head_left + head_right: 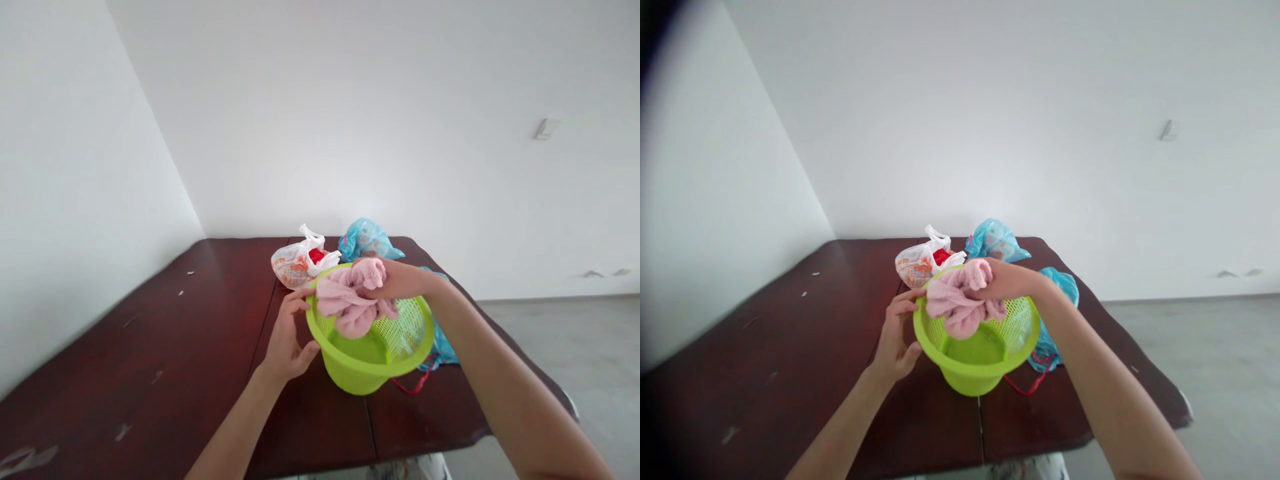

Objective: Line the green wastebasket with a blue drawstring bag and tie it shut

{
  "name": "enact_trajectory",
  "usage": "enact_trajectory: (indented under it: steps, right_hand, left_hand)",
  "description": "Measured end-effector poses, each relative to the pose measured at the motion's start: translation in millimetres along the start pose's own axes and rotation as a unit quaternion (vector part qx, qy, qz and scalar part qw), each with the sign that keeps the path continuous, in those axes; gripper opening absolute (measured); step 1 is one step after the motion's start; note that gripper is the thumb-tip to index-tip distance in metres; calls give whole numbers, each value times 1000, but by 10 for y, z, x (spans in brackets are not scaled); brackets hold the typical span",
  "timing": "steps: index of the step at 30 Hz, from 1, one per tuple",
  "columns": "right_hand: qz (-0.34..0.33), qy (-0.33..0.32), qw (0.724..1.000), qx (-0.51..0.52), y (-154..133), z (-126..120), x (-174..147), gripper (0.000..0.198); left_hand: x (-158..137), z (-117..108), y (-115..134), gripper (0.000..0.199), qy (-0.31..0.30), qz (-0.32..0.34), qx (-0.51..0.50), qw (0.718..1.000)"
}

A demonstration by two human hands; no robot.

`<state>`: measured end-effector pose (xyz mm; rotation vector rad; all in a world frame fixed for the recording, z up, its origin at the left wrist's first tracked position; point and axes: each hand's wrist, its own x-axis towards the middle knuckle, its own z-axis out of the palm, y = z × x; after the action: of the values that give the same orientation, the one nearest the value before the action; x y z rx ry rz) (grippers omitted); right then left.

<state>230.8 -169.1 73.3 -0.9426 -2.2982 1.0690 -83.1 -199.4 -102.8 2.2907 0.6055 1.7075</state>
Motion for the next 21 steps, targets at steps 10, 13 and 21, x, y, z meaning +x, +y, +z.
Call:
enact_trajectory:
  steps: [10,13,21]
  right_hand:
    - [-65,479,875,-23,204,770,-598,57]
    - [-101,543,832,-42,201,809,-449,52]
    - [-117,497,853,-112,25,844,-312,71]
  left_hand:
    - [207,-540,559,41,-130,-53,185,973]
    - [263,-602,563,37,-150,-73,191,967]
    - [369,-656,773,84,-90,-108,185,973]
